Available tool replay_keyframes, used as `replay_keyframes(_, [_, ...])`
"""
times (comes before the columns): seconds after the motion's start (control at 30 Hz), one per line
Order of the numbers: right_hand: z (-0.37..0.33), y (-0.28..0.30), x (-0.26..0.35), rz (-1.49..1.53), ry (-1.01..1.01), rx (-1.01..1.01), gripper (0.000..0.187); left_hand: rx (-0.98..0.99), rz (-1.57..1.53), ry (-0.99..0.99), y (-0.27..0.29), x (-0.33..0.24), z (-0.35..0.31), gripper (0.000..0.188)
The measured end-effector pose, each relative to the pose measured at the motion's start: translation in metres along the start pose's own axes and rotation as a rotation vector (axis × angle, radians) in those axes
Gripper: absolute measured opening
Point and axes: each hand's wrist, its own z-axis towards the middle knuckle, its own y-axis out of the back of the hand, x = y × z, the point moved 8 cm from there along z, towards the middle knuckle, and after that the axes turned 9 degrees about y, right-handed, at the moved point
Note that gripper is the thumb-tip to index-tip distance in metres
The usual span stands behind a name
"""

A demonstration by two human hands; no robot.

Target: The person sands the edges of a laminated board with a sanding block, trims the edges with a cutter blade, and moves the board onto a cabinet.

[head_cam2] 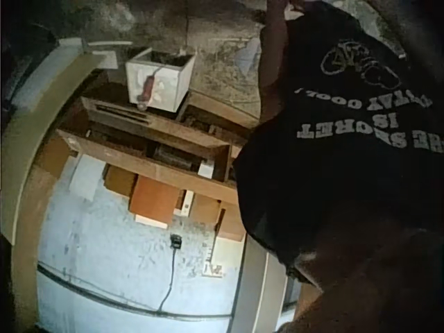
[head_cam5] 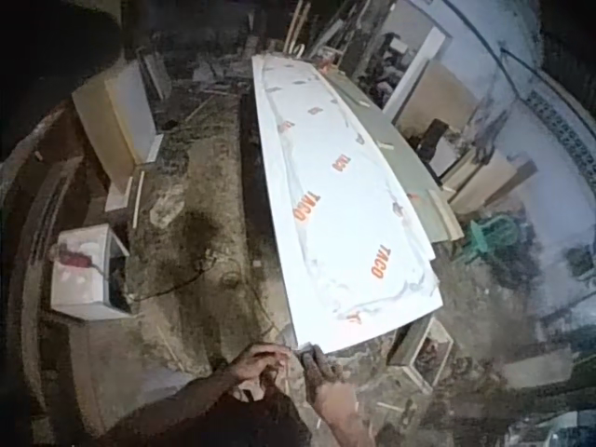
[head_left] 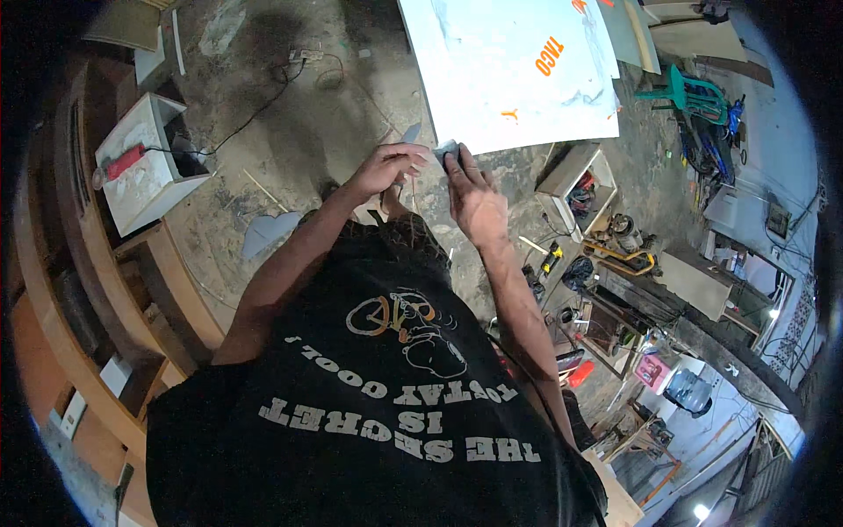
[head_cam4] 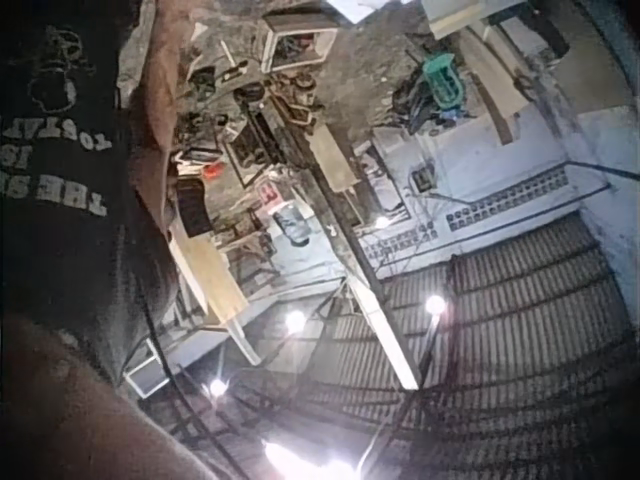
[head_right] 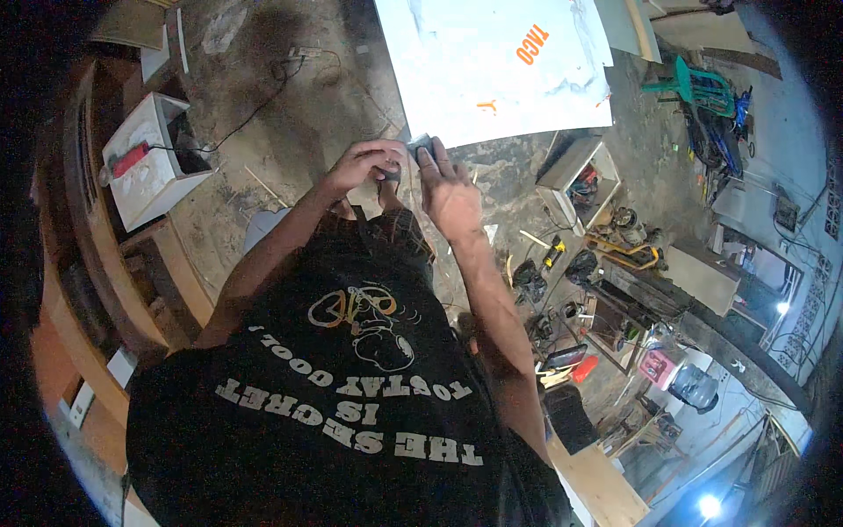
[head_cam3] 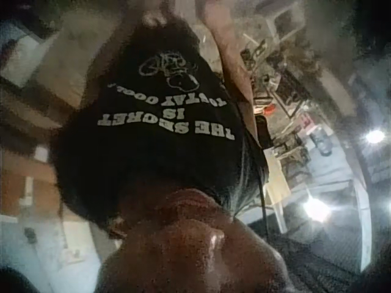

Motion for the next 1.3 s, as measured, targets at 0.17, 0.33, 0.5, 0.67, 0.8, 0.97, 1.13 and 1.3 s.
replay_keyframes(0.17, [-0.023, 0.013, -0.022, 0.15, -0.087, -0.161, 0.045, -0.009, -0.05, -0.125, 0.029, 0.007, -0.011, 0.035])
replay_keyframes(0.33, [-0.026, 0.009, -0.005, 0.076, -0.015, -0.034, 0.046, -0.181, -0.021, 0.027, 0.051, 0.007, -0.027, 0.035])
replay_keyframes(0.5, [-0.005, 0.001, 0.008, 0.03, -0.012, -0.03, 0.044, -0.265, -0.03, 0.109, 0.061, 0.006, -0.041, 0.034])
replay_keyframes(0.67, [0.037, -0.004, 0.003, -0.013, -0.116, -0.013, 0.047, -0.307, -0.032, 0.174, 0.067, 0.026, -0.041, 0.035])
replay_keyframes(0.8, [0.027, 0.002, 0.006, 0.008, -0.104, -0.054, 0.039, -0.318, -0.042, 0.142, 0.071, 0.031, -0.054, 0.034])
replay_keyframes(0.97, [0.01, -0.004, 0.012, -0.035, -0.099, 0.127, 0.05, -0.341, -0.106, 0.117, 0.11, 0.077, -0.066, 0.034])
replay_keyframes(1.13, [0.061, -0.006, 0.005, -0.043, -0.067, 0.001, 0.045, -0.402, -0.167, 0.141, 0.12, 0.063, -0.077, 0.028])
replay_keyframes(1.3, [0.02, 0.0, 0.021, -0.002, -0.063, 0.024, 0.042, -0.483, -0.2, 0.139, 0.154, 0.072, -0.115, 0.035])
